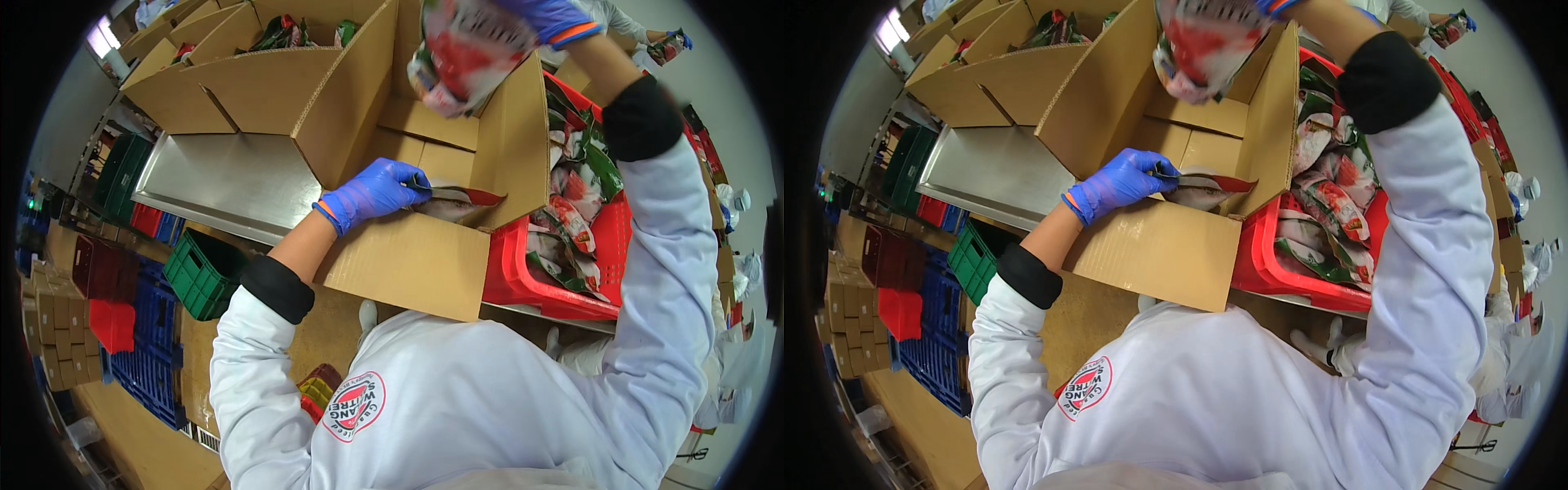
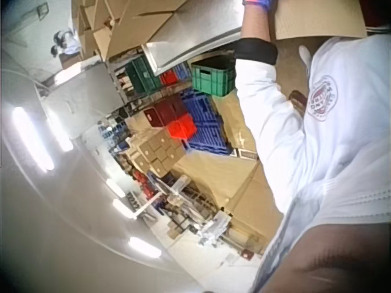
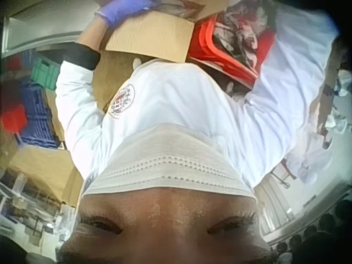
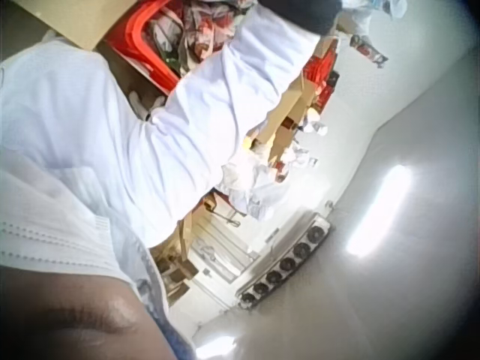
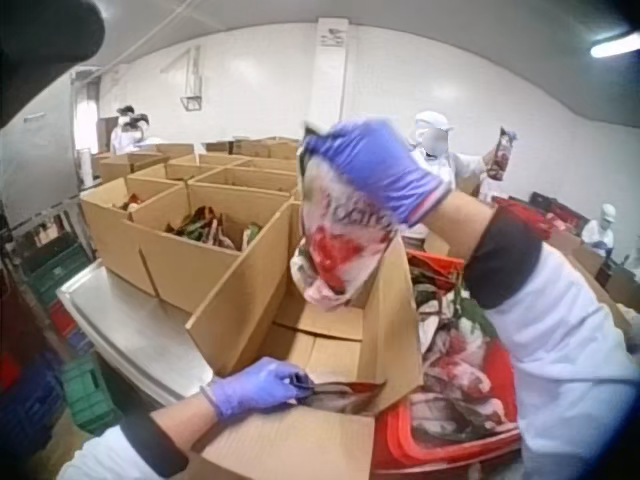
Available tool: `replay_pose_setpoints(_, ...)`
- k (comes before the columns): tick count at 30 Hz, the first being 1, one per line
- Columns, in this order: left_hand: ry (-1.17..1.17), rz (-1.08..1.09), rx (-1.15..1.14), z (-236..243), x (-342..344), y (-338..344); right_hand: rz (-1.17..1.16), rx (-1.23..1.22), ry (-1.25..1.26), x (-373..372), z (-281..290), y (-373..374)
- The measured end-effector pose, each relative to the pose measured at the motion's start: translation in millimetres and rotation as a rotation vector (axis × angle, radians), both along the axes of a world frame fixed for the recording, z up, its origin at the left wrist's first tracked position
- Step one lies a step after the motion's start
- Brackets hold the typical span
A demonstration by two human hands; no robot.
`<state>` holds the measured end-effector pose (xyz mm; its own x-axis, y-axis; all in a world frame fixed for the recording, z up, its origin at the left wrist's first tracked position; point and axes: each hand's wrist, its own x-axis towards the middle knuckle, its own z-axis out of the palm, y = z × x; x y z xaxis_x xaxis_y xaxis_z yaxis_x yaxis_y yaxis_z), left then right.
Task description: The person packs vacuum-sealed fish packages from a red basket into a cardboard box. They place the packages one by one, then close the box flaps. The person repeats the process with another basket of fish packages.
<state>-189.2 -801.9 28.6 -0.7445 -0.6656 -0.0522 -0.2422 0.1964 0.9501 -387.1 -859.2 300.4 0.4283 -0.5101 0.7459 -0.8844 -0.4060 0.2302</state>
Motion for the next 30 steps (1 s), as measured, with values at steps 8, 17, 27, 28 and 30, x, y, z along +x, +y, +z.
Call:
replay_pose_setpoints(8, 0.086, 0.176, -0.396, -3.5, 0.5, -2.7, 0.02, 1.16, 0.48, -6.0, -175.7, 3.9)
replay_pose_setpoints(17, -0.08, 0.147, -0.084, 7.2, -18.2, -13.1, 0.336, 1.111, 0.21, -26.4, -138.5, 18.0)
replay_pose_setpoints(27, 0.084, 0.154, 0.207, -8.0, -25.5, -26.2, -0.218, 0.766, 0.044, -219.4, -226.7, 27.0)
replay_pose_setpoints(28, 0.096, 0.124, 0.243, -5.3, -32.6, -26.1, -0.222, 0.688, 0.06, -244.4, -241.9, 26.9)
replay_pose_setpoints(30, 0.1, 0.14, 0.123, -10.5, -27.3, -22.9, -0.405, 0.841, 0.164, -225.3, -247.3, 22.5)
